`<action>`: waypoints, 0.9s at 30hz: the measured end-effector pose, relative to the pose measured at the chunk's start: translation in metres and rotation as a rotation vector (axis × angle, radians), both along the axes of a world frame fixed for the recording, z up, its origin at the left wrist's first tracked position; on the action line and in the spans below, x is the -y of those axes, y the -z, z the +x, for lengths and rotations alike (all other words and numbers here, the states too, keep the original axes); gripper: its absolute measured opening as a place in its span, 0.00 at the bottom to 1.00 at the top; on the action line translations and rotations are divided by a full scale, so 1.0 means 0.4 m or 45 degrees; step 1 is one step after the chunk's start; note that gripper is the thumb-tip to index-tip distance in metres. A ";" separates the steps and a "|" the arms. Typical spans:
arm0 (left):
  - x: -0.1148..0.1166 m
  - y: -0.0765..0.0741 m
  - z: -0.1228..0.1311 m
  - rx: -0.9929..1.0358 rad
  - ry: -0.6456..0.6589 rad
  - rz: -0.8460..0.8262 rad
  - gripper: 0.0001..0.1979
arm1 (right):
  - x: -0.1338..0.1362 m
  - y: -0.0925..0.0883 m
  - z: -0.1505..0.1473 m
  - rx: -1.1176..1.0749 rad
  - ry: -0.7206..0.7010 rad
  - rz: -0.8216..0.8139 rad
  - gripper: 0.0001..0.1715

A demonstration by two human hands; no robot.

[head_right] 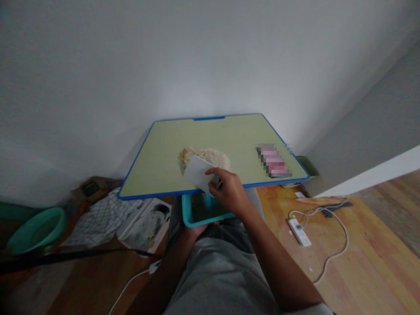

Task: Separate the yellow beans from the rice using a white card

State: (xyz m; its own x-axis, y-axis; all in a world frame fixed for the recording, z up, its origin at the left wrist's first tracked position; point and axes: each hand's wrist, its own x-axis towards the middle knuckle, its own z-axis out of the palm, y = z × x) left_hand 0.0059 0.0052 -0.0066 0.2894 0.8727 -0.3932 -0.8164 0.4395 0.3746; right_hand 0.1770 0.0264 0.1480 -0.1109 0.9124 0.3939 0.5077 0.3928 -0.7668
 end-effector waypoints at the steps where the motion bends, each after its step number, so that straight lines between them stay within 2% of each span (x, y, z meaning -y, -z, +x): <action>1: 0.001 -0.001 0.002 -0.003 -0.021 -0.024 0.24 | 0.000 -0.001 0.005 0.018 0.029 -0.011 0.21; 5: 0.000 0.010 0.005 0.042 -0.067 -0.117 0.22 | -0.002 -0.012 0.038 0.061 0.154 -0.044 0.22; 11: -0.008 0.042 -0.004 0.058 -0.068 -0.119 0.21 | -0.015 -0.020 0.081 0.080 0.288 -0.068 0.22; 18: 0.002 -0.012 -0.006 0.037 -0.063 -0.251 0.24 | -0.042 -0.004 0.124 0.041 0.299 -0.035 0.21; 22: 0.005 -0.019 -0.007 0.033 -0.076 -0.268 0.27 | -0.064 0.031 0.142 -0.129 0.221 -0.051 0.18; 27: 0.003 0.013 -0.008 0.021 -0.079 -0.245 0.26 | -0.091 0.059 0.150 -0.518 0.238 0.002 0.19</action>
State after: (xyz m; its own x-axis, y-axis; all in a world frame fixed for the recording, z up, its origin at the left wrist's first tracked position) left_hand 0.0028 0.0039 -0.0116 0.2450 0.7983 -0.5501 -0.8495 0.4502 0.2750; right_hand 0.2371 0.0627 0.1244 0.2203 0.9015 0.3724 0.2272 0.3239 -0.9184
